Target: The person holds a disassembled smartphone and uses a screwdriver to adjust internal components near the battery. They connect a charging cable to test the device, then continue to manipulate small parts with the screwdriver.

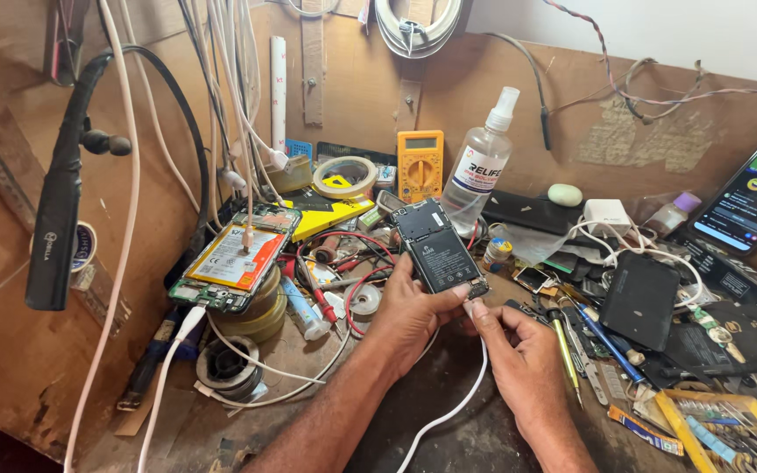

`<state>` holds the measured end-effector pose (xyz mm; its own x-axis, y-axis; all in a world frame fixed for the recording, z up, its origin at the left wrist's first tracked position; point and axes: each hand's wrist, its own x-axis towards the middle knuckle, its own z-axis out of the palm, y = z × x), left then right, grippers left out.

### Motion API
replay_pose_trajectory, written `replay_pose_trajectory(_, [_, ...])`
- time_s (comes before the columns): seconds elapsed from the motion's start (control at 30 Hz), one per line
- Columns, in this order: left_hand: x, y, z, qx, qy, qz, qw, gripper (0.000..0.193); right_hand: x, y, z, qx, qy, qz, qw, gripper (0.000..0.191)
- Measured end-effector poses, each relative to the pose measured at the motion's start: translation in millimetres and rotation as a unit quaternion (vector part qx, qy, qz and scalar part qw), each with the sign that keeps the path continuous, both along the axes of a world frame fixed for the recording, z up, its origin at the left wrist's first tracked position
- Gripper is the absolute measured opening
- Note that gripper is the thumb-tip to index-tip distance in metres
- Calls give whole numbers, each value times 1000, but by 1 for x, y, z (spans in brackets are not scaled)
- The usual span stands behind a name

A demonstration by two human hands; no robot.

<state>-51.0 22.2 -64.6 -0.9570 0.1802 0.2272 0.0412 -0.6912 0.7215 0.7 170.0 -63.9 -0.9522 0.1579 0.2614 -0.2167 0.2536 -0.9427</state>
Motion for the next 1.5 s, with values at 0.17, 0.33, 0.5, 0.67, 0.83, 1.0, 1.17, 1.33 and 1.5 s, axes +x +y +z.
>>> replay_pose_trajectory(0.17, [-2,1,-4,-9,0,16,1000,57,-3,2,-4,-1,3,14,1000,32])
replay_pose_trajectory(0.33, [-6,1,-8,-28,-9,20,999,55,-6,4,-7,11,11,20,1000,31])
replay_pose_trajectory(0.5, [-6,1,-11,-40,-23,23,999,48,-8,5,-11,28,-6,9,1000,33])
replay_pose_trajectory(0.67, [-5,0,-10,-59,-24,38,997,46,-9,6,-13,31,-11,14,999,33])
replay_pose_trajectory(0.83, [-5,-2,-5,-81,-34,53,995,47,-11,5,-15,41,-5,21,999,34])
replay_pose_trajectory(1.0, [-7,-6,0,-70,-22,53,996,48,-12,2,-14,57,-6,17,998,37])
replay_pose_trajectory(1.17, [-10,-7,2,-71,-6,57,996,50,-11,0,-12,91,0,11,996,38])
replay_pose_trajectory(1.33, [-11,-4,2,-70,-16,66,995,48,-11,0,-12,97,2,11,995,40])
replay_pose_trajectory(1.5, [-13,-2,4,-78,-17,61,995,46,-12,3,-13,99,-13,21,995,38])
